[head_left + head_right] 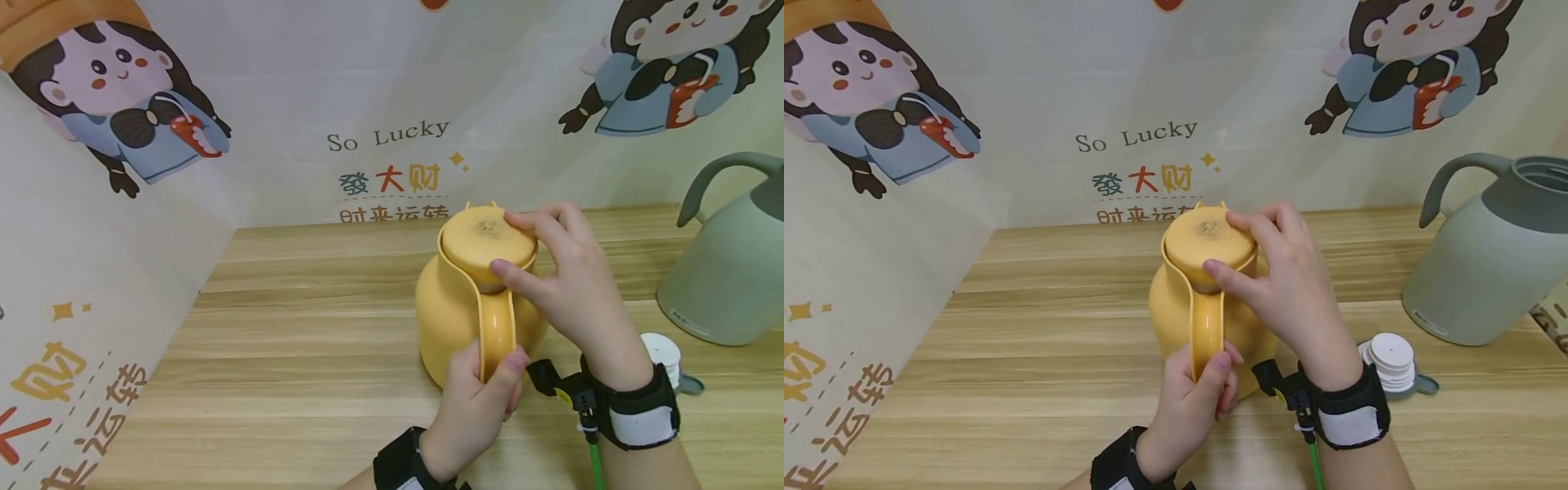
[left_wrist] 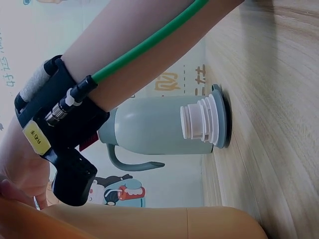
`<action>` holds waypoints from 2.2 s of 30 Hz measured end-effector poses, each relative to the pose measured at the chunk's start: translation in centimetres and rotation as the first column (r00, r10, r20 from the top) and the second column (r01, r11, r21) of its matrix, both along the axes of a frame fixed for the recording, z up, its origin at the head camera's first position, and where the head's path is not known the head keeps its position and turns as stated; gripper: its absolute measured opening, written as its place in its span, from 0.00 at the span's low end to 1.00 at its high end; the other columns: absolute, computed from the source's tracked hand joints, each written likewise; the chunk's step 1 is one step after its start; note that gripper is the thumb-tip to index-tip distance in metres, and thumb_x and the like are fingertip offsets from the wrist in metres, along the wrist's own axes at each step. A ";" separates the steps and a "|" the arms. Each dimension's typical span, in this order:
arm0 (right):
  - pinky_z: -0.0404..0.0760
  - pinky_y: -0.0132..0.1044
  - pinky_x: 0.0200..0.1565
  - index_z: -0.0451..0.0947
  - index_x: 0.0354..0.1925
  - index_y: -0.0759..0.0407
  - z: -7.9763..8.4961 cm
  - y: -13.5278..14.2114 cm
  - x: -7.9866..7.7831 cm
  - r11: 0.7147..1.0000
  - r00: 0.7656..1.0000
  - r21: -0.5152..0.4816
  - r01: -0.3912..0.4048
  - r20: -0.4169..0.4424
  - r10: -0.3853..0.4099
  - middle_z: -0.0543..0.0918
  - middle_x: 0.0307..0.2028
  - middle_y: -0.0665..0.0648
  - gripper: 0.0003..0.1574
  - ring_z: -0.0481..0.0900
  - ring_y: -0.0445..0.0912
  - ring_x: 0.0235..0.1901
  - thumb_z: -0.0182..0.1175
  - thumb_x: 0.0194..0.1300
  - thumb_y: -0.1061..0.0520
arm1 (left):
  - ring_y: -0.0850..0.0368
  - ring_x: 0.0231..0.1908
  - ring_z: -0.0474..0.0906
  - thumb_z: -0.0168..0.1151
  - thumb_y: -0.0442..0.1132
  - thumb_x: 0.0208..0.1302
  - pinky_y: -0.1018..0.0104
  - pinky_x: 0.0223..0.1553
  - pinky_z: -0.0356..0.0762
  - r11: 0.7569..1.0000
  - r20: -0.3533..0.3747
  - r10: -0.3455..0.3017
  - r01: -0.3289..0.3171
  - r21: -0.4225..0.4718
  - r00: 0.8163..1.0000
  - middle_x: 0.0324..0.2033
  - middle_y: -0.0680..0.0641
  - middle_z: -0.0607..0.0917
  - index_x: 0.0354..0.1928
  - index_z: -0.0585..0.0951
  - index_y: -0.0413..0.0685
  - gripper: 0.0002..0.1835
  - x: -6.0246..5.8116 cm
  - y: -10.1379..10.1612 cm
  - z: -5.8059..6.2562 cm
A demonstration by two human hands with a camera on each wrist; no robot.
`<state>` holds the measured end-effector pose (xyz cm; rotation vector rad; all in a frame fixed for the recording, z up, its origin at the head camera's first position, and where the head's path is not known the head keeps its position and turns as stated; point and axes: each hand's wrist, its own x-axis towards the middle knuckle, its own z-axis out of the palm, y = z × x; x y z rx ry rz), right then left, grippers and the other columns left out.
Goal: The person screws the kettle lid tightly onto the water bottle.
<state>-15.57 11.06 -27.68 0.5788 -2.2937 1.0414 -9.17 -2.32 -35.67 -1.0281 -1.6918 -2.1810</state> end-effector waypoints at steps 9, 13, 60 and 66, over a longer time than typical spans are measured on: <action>0.64 0.42 0.38 0.75 0.52 0.56 -0.2 -0.1 0.0 1.000 1.000 -0.014 0.003 -0.029 -0.004 0.68 0.43 0.55 0.31 0.67 0.47 0.44 0.68 0.50 0.46 | 0.66 0.11 0.61 0.47 0.29 0.69 0.73 0.08 0.60 1.000 -0.001 0.005 -0.005 -0.004 1.000 0.09 0.47 0.66 0.31 0.70 0.33 0.07 0.0 0.0 0.1; 0.64 0.42 0.38 0.76 0.52 0.55 -0.2 -0.1 0.1 0.999 1.000 -0.034 0.002 -0.030 -0.003 0.69 0.43 0.56 0.30 0.67 0.47 0.43 0.68 0.50 0.47 | 0.66 0.10 0.61 0.47 0.29 0.69 0.73 0.08 0.59 1.000 0.001 0.007 -0.007 -0.005 1.000 0.09 0.47 0.66 0.31 0.70 0.34 0.07 0.0 0.1 0.2; 0.62 0.38 0.30 0.80 0.42 0.62 0.6 -1.1 2.9 0.993 0.967 -0.023 0.116 -0.226 -0.118 0.72 0.31 0.55 0.21 0.68 0.48 0.33 0.69 0.47 0.56 | 0.63 0.12 0.61 0.46 0.35 0.71 0.73 0.11 0.60 1.000 -0.045 0.012 -0.013 -0.013 0.999 0.08 0.44 0.65 0.29 0.69 0.33 0.13 0.6 -0.2 2.6; 0.64 0.39 0.31 0.81 0.40 0.62 0.7 -1.2 3.7 0.995 0.967 -0.005 0.098 -0.235 -0.096 0.74 0.31 0.55 0.22 0.70 0.50 0.36 0.68 0.45 0.53 | 0.64 0.12 0.61 0.46 0.38 0.72 0.73 0.12 0.60 1.000 -0.045 0.010 -0.010 -0.018 0.999 0.08 0.44 0.65 0.25 0.66 0.36 0.16 0.6 -0.2 2.5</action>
